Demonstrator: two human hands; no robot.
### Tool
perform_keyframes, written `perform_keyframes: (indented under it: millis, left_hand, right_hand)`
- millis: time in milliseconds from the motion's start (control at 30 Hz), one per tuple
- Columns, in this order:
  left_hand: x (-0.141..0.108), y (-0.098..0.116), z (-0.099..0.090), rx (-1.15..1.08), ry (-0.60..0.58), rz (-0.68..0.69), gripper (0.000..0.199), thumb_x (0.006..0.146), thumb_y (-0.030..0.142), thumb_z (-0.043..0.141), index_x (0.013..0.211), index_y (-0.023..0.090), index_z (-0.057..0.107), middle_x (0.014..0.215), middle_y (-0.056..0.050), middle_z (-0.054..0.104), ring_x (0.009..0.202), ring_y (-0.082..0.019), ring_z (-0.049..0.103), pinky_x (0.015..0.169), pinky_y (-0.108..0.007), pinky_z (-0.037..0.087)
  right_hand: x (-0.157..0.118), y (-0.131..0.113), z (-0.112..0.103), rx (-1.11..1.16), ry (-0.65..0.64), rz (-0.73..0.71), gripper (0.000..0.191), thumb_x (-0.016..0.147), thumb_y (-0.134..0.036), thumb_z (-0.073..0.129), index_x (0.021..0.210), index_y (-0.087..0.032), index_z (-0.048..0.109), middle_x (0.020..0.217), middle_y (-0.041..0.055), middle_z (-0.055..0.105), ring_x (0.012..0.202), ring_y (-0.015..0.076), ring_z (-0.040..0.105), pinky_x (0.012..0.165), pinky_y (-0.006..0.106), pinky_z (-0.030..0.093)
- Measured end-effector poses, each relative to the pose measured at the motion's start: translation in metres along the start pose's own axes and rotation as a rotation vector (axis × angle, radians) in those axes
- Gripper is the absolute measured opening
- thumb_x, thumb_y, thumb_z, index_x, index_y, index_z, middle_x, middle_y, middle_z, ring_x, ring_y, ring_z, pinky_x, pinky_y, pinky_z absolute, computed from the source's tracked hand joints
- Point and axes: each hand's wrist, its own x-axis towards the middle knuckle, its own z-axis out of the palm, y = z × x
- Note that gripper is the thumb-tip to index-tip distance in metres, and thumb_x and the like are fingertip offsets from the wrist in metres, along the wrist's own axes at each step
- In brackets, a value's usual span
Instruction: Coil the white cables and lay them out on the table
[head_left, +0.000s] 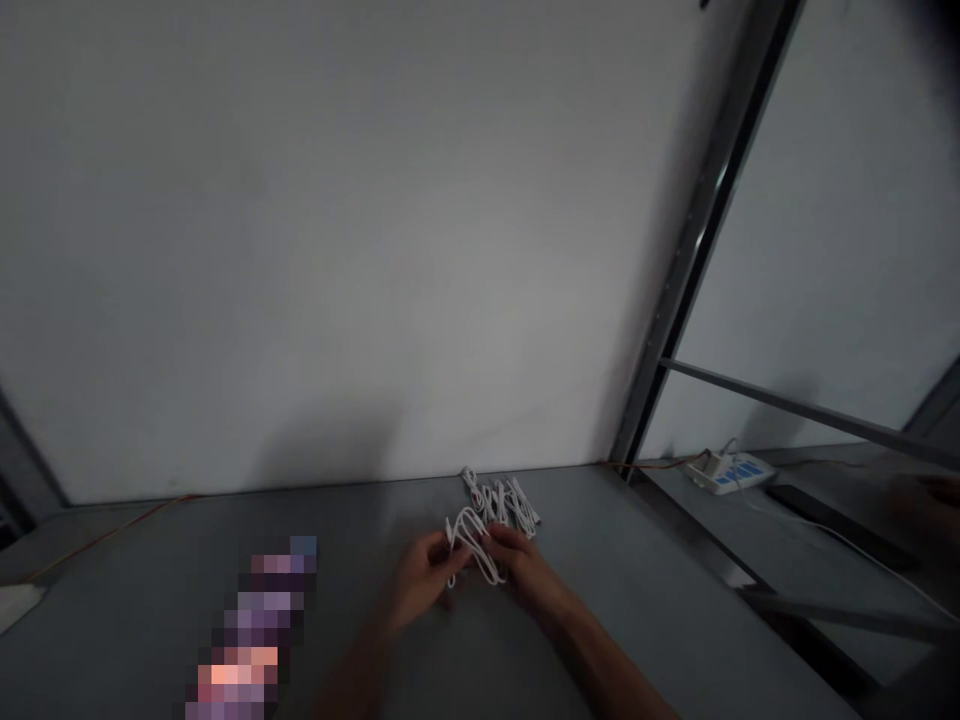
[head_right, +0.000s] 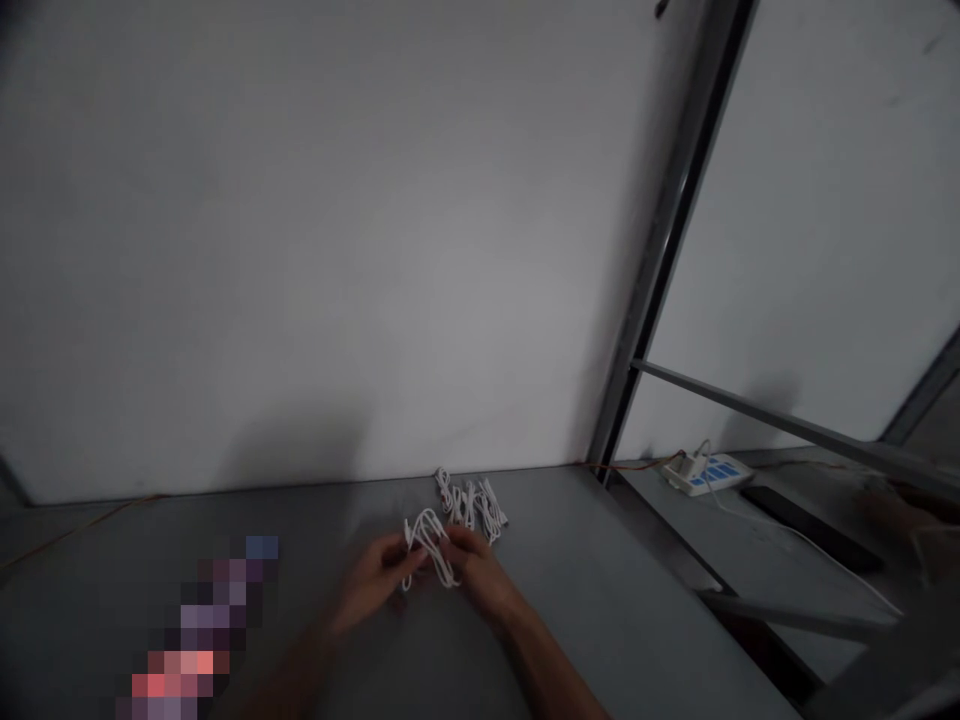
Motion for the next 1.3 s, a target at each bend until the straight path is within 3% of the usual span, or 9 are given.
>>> perform_keyframes:
  millis: [133, 267, 433, 567, 767, 967, 1300]
  left_hand:
    - [-0.002, 0.004, 0.002, -0.018, -0.075, 0.031, 0.062, 0.065, 0.061, 0.067, 0.101, 0.011, 0.065, 0.089, -0.012, 0.072, 0.076, -0.023, 0.067, 0.04, -0.02, 0.046]
    - [0.0, 0.0, 0.003, -0.022, -0.063, 0.046, 0.054, 0.065, 0.052, 0.073, 0.103, 0.014, 0.065, 0.094, -0.011, 0.072, 0.072, -0.02, 0.067, 0.039, -0.018, 0.043]
    - [0.01, -0.016, 0.0, -0.112, -0.018, 0.076, 0.044, 0.061, 0.039, 0.076, 0.096, 0.013, 0.065, 0.085, -0.008, 0.071, 0.059, -0.014, 0.062, 0.041, -0.018, 0.042]
    - [0.013, -0.016, 0.0, -0.118, 0.004, 0.074, 0.032, 0.06, 0.031, 0.073, 0.086, 0.014, 0.064, 0.067, -0.001, 0.066, 0.044, -0.009, 0.054, 0.037, -0.018, 0.04]
    - [0.008, -0.002, -0.001, -0.113, 0.065, 0.024, 0.024, 0.061, 0.032, 0.067, 0.076, 0.015, 0.061, 0.061, 0.003, 0.061, 0.04, -0.01, 0.053, 0.035, -0.021, 0.043]
    - [0.008, 0.002, -0.006, -0.122, 0.092, 0.001, 0.022, 0.059, 0.034, 0.067, 0.068, 0.017, 0.054, 0.062, 0.004, 0.059, 0.037, -0.008, 0.05, 0.035, -0.022, 0.043]
    - [0.006, 0.007, -0.001, -0.219, 0.061, -0.076, 0.037, 0.057, 0.049, 0.069, 0.072, 0.017, 0.059, 0.059, 0.003, 0.06, 0.045, -0.012, 0.055, 0.04, -0.025, 0.047]
  right_hand:
    - [-0.001, -0.002, -0.003, -0.196, -0.05, -0.066, 0.046, 0.074, -0.06, 0.065, 0.072, -0.014, 0.068, 0.064, 0.0011, 0.059, 0.058, 0.0122, 0.05, 0.057, 0.023, 0.039]
    - [-0.001, 0.0, -0.007, -0.279, -0.059, -0.064, 0.049, 0.072, -0.063, 0.065, 0.072, -0.014, 0.07, 0.061, 0.0008, 0.059, 0.058, 0.0136, 0.05, 0.059, 0.026, 0.041]
    - [-0.001, 0.005, -0.007, -0.189, -0.056, -0.015, 0.05, 0.075, -0.063, 0.062, 0.082, -0.015, 0.072, 0.065, 0.0025, 0.062, 0.063, 0.0164, 0.055, 0.064, 0.029, 0.045]
    - [-0.002, 0.007, -0.007, -0.118, -0.098, -0.016, 0.046, 0.078, -0.058, 0.062, 0.082, -0.013, 0.071, 0.069, 0.0034, 0.063, 0.065, 0.0153, 0.056, 0.068, 0.028, 0.044]
    - [0.006, 0.017, -0.011, -0.094, 0.026, 0.0, 0.05, 0.075, -0.063, 0.062, 0.07, -0.014, 0.062, 0.06, 0.0, 0.056, 0.056, 0.0116, 0.049, 0.056, 0.023, 0.039]
    - [0.012, 0.02, -0.014, -0.044, 0.194, 0.011, 0.051, 0.072, -0.067, 0.063, 0.071, -0.017, 0.054, 0.057, -0.0031, 0.051, 0.048, 0.0093, 0.045, 0.049, 0.022, 0.037]
    - [0.004, 0.009, -0.005, -0.19, 0.047, -0.046, 0.052, 0.078, -0.07, 0.053, 0.091, -0.019, 0.058, 0.063, -0.0011, 0.055, 0.046, 0.0105, 0.044, 0.046, 0.024, 0.039]
